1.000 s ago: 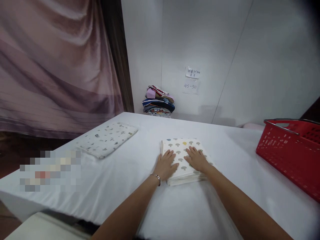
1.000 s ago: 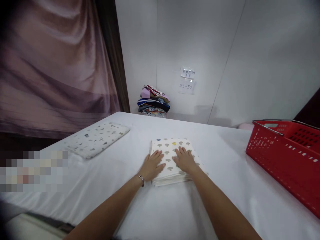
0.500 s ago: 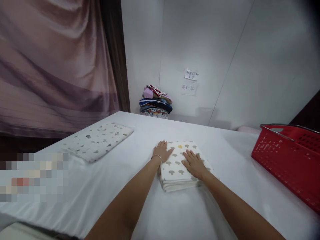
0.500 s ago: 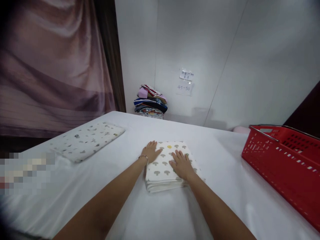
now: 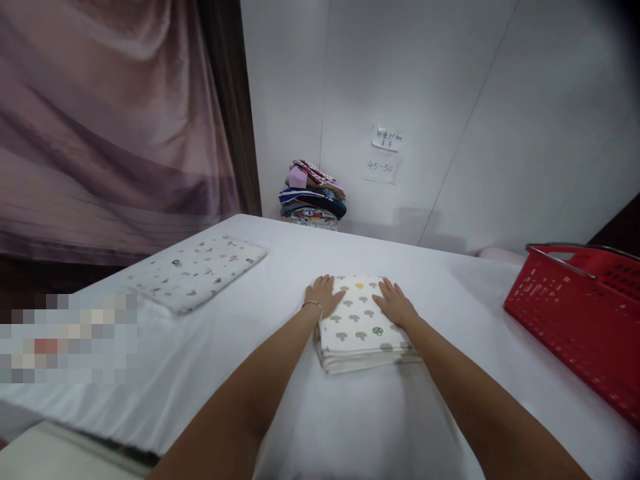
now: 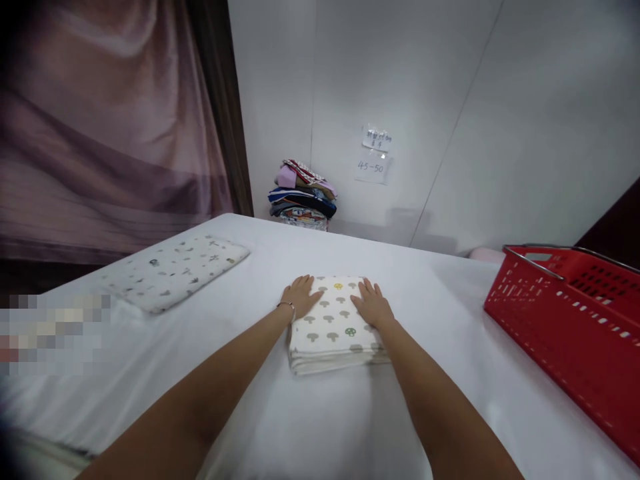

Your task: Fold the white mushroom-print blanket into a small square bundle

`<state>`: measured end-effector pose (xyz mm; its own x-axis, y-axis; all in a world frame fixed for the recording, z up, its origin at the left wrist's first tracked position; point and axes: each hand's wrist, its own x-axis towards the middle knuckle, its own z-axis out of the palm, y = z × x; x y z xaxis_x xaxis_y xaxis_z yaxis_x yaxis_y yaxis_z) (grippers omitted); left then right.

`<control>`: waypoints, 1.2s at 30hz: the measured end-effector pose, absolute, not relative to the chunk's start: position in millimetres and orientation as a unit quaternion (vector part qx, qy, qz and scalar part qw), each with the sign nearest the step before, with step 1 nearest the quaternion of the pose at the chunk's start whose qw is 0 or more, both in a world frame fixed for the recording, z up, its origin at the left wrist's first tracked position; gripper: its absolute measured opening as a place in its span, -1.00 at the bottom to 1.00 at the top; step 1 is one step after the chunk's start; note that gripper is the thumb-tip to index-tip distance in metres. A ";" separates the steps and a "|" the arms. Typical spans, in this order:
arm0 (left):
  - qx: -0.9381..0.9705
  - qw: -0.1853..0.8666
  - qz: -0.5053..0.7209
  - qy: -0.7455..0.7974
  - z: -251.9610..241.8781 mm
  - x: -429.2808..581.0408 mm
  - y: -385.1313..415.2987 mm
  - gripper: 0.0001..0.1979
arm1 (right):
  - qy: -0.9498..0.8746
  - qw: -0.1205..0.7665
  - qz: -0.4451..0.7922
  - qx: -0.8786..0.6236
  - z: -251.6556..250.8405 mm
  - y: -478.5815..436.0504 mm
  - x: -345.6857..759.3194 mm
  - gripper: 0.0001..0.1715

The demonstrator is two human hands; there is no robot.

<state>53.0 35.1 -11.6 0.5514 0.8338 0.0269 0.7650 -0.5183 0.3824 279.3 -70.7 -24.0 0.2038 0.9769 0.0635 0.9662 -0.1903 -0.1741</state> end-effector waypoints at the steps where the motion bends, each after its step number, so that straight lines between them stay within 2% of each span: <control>1: 0.865 0.169 0.108 0.461 -10.9 53.2 34.5 -0.34 | -0.624 0.092 0.040 -0.775 -23.6 -70.5 278.7 -0.28; 4: 0.863 0.179 0.130 0.453 -7.4 51.9 30.5 -0.36 | -0.617 0.095 0.065 -0.778 -16.7 -73.3 275.9 -0.30; 8: 0.826 0.212 0.189 0.487 -5.9 37.8 16.9 -0.33 | -0.653 0.085 0.075 -0.749 -8.7 -96.0 280.2 -0.42; 13: 0.764 0.311 0.261 0.501 -11.9 6.7 -13.8 -0.42 | -0.615 0.111 0.073 -0.777 -2.7 -139.4 279.0 -0.40; 16: 0.696 0.403 0.288 0.520 -15.4 -5.6 -30.6 -0.50 | -0.646 0.169 0.049 -0.743 4.8 -153.6 251.9 -0.46; 20: 0.636 0.470 0.298 0.535 -16.0 -12.3 -47.9 -0.52 | -0.743 0.259 0.096 -0.610 15.9 -158.9 192.0 -0.53; 24: 0.595 0.518 0.291 0.542 -12.2 -16.5 -65.3 -0.49 | -0.805 0.260 0.068 -0.529 18.3 -157.2 148.9 -0.64; 28: 0.568 0.555 0.283 0.538 -8.8 -19.3 -75.8 -0.49 | -0.816 0.225 0.026 -0.532 13.6 -153.6 138.6 -0.68; 32: 0.553 0.570 0.284 0.538 -9.6 -18.8 -75.3 -0.49 | -0.788 0.267 0.048 -0.552 11.4 -151.4 138.9 -0.76; 36: 0.547 0.577 0.294 0.531 -10.5 -18.6 -74.7 -0.49 | -0.778 0.292 0.064 -0.553 8.0 -153.0 137.5 -0.73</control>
